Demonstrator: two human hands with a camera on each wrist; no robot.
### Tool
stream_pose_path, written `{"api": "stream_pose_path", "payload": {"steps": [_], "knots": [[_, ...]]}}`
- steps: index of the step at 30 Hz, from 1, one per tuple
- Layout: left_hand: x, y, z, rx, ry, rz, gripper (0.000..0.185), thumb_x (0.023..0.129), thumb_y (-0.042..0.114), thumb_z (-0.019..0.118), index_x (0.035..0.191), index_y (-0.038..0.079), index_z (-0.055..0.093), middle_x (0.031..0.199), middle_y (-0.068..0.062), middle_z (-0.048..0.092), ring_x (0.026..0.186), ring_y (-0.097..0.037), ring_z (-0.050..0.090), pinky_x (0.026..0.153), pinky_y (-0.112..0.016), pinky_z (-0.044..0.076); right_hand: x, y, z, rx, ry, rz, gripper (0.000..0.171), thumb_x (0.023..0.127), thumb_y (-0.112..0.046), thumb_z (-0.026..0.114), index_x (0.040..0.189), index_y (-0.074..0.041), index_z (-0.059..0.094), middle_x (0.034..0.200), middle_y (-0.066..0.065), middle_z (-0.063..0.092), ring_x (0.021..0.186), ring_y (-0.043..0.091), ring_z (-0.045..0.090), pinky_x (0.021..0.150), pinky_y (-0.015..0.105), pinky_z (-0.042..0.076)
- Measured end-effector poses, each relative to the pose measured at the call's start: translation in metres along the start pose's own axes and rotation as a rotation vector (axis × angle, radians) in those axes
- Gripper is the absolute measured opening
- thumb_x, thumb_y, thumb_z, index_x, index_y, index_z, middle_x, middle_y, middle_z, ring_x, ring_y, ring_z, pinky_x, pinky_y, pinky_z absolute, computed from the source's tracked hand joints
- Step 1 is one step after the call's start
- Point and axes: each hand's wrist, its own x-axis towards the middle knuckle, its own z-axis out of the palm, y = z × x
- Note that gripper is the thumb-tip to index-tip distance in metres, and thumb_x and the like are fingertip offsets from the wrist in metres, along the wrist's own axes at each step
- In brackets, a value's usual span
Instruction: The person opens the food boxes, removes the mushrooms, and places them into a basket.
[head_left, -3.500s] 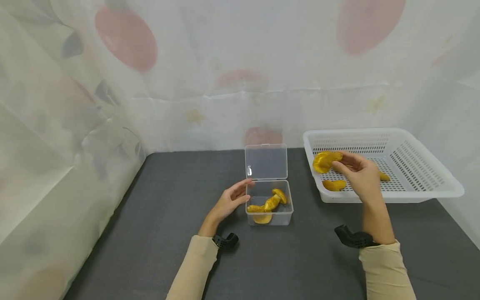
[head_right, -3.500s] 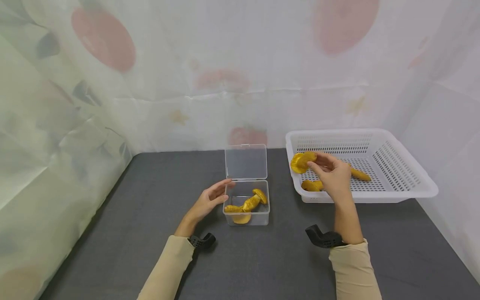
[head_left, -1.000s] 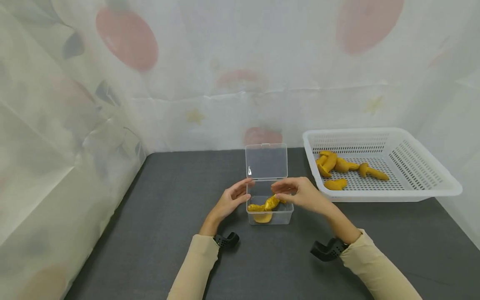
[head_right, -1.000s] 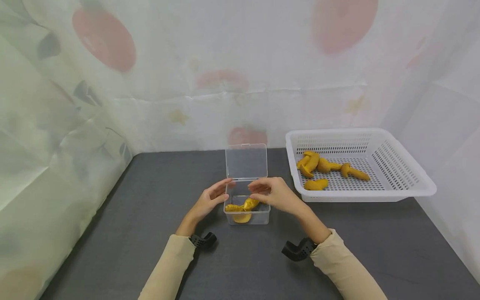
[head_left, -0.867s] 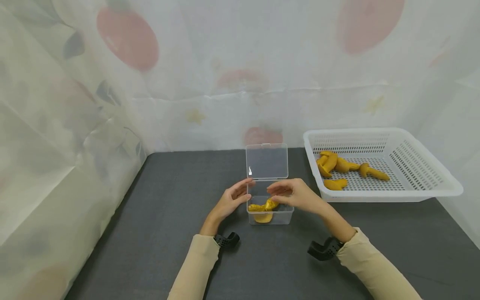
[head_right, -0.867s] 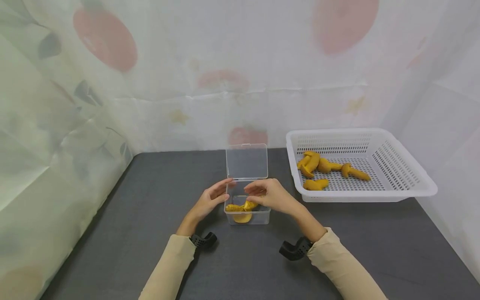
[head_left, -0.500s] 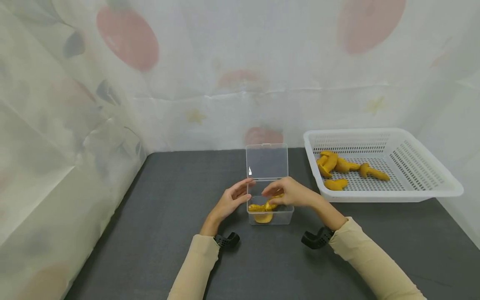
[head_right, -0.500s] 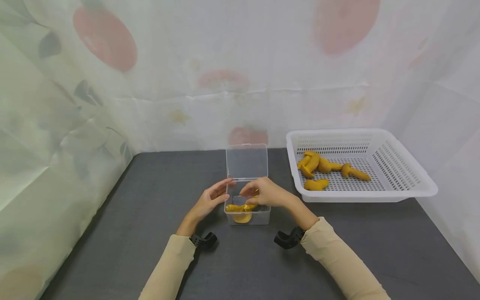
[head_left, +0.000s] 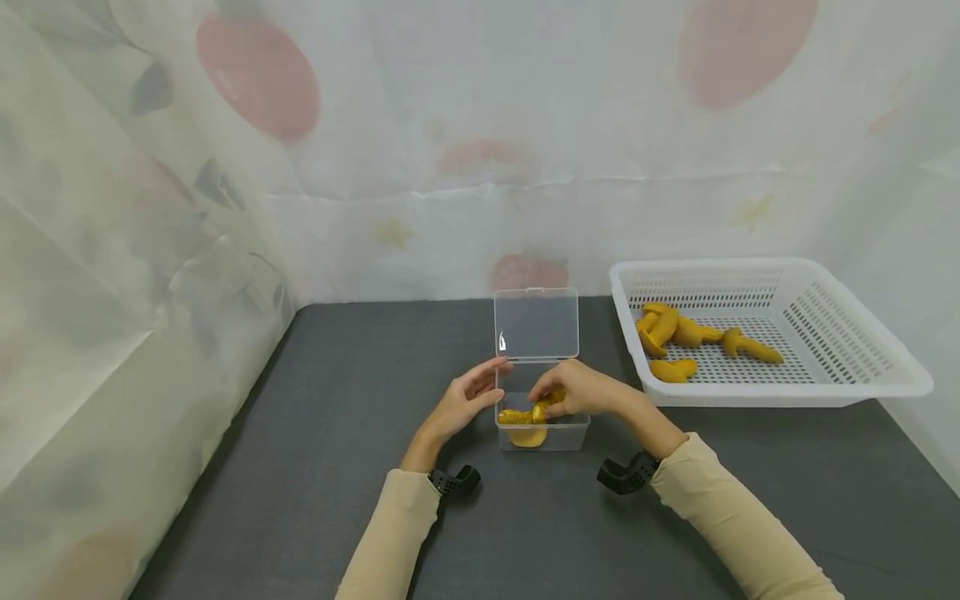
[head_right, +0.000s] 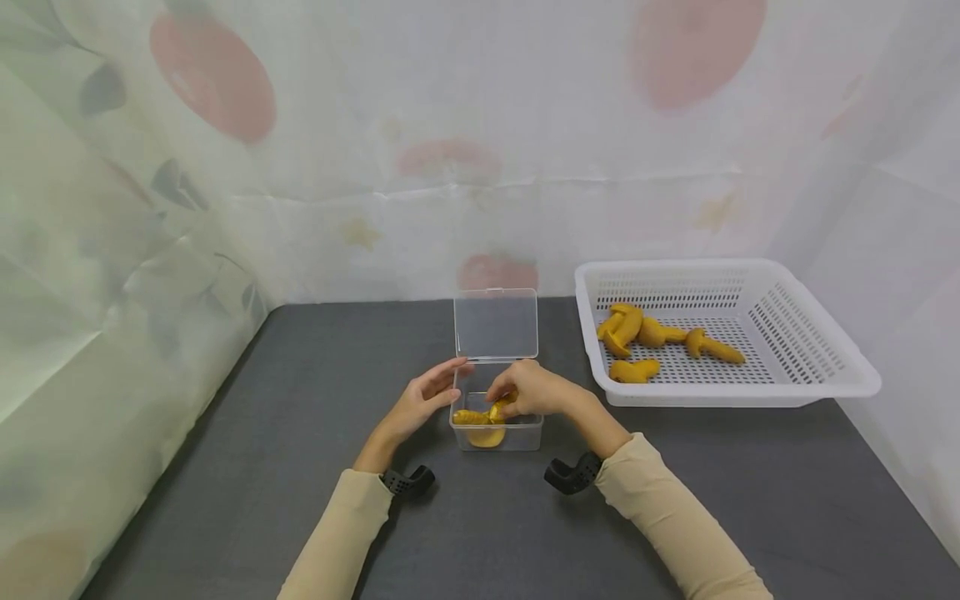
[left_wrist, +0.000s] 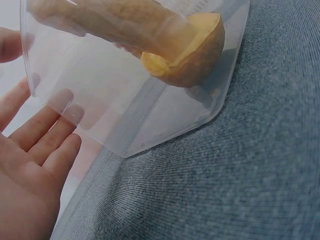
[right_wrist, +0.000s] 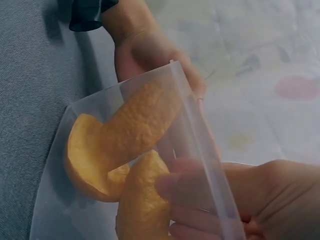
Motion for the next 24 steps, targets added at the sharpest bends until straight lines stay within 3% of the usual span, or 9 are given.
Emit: {"api": "stream_pose_path", "payload": {"steps": [10,18,24], "knots": [[-0.0004,0.0009,0.0004,-0.017,0.004,-0.011,0.055,0.097,0.017,0.059,0.148,0.011,0.039,0.149,-0.020,0.045,0.143,-0.034,0.038,0.120,-0.052,0.028,0.0006,0.0034,0.0071,-0.109,0.087,-0.045,0.021,0.080,-0.004,0.075,0.100,-0.001,0.075,0.096,0.009,0.074,0.086,0.019,0.067,0.078,0.030,0.059],[-0.0002,0.0002,0.0009,-0.016,0.006,-0.006,0.055,0.097,0.017,0.059,0.147,0.011,0.039,0.149,-0.019,0.045,0.143,-0.034,0.038,0.120,-0.052,0.028,-0.0024,0.0051,0.0091,-0.030,0.169,-0.027,0.019,0.081,0.000,0.073,0.099,-0.002,0.076,0.096,0.009,0.070,0.085,0.019,0.065,0.077,0.036,0.060],[-0.0002,0.0000,0.0003,-0.004,0.012,-0.001,0.055,0.097,0.019,0.059,0.147,0.011,0.040,0.149,-0.019,0.046,0.143,-0.034,0.039,0.120,-0.053,0.029,-0.0040,0.0047,0.0088,-0.006,0.214,-0.041,0.015,0.084,-0.005,0.072,0.099,-0.005,0.075,0.095,0.008,0.070,0.081,0.016,0.065,0.073,0.027,0.059]]}}
